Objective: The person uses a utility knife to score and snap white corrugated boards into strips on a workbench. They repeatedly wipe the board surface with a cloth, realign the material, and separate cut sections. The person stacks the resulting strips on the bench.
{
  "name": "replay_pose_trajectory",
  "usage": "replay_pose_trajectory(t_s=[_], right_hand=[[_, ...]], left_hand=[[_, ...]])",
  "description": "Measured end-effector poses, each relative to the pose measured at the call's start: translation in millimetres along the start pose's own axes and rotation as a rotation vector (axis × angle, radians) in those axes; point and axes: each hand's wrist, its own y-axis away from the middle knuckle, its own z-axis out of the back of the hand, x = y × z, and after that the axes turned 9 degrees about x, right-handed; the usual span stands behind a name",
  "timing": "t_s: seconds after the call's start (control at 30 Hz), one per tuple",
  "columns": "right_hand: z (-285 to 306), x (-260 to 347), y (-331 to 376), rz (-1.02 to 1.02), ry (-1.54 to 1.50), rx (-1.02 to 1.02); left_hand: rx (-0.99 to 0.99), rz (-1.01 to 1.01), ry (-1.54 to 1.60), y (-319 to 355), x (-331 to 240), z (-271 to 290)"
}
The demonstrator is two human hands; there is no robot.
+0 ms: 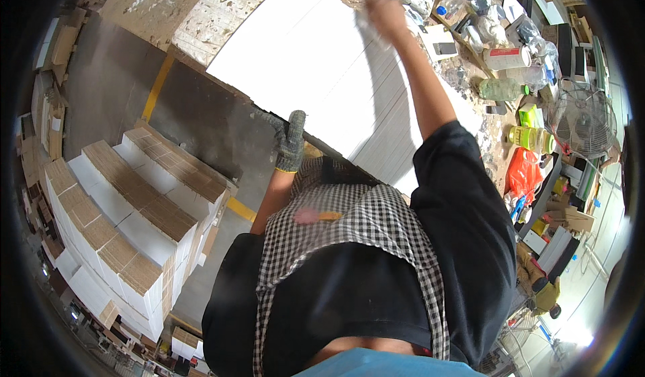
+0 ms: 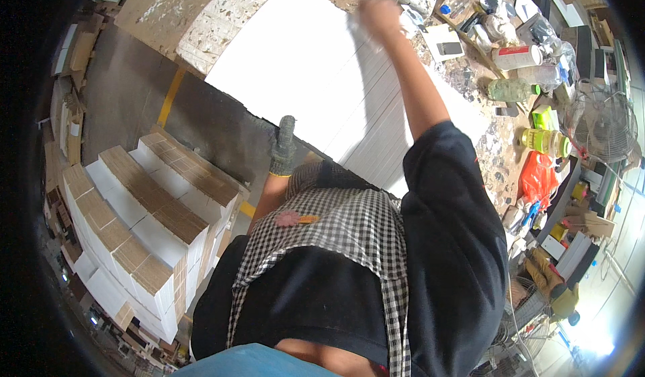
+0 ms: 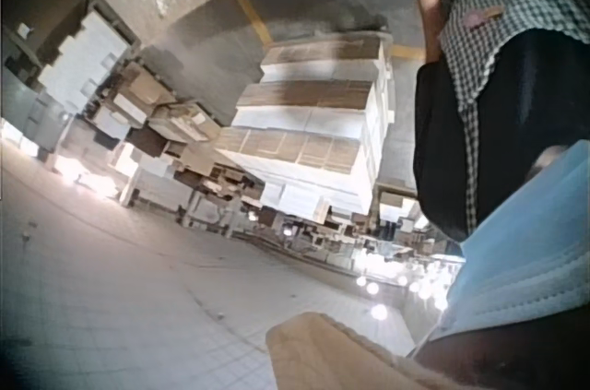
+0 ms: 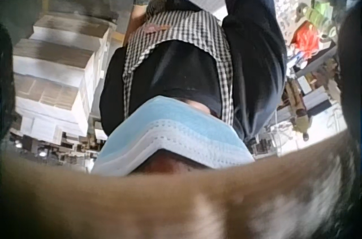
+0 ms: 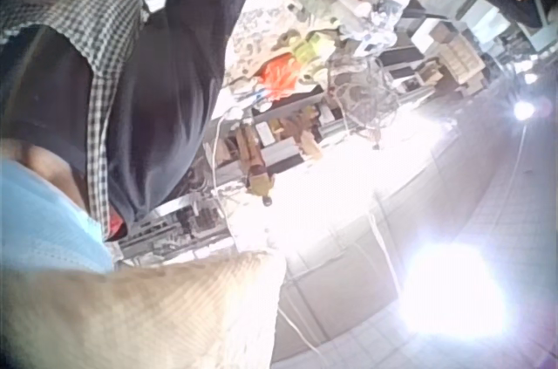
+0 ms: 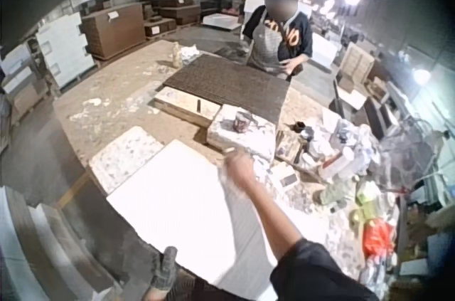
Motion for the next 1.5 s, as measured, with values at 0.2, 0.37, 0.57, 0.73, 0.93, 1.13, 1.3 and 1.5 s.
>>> replay_pose_trajectory(t_s=[0.2, 0.37, 0.57, 0.73, 0.93, 1.13, 1.3, 1.5], right_hand=[[7.9, 95.9, 25.5, 0.615, -0.299, -0.566], [-55.6, 171.5, 55.5, 0.778, -0.183, -0.112], [-9.2, -0.2, -103.4, 0.154, -0.152, -0.143], [-7.7, 91.4, -98.6, 0.233, -0.541, -0.102], [-81.2, 296.6, 41.1, 1.025, -0.411, -0.233], [-10.0, 273.7, 89.7, 1.188, -0.960, -0.037], [-11.0, 152.1, 10.9, 0.386, -0.231, -0.558], [-88.1, 224.1, 127.4, 1.034, -0.321, -0.263]], left_hand=[[-0.083, 0.031, 0.188, -29.2, -27.7, 20.6], [0.106, 0.182, 0.206, -25.6, -36.3, 28.9], [0.069, 0.682, 0.911, -43.2, -64.7, 34.2], [0.091, 0.313, 0.875, -50.0, -66.7, 49.5], [0.280, 0.405, 0.557, -58.1, -72.2, 63.3], [0.022, 0.354, 0.403, -19.6, -71.4, 102.3], [-0.131, 0.396, 0.096, 27.3, -48.1, 147.0], [-0.208, 0.378, -0.181, 27.3, -26.0, 190.5]])
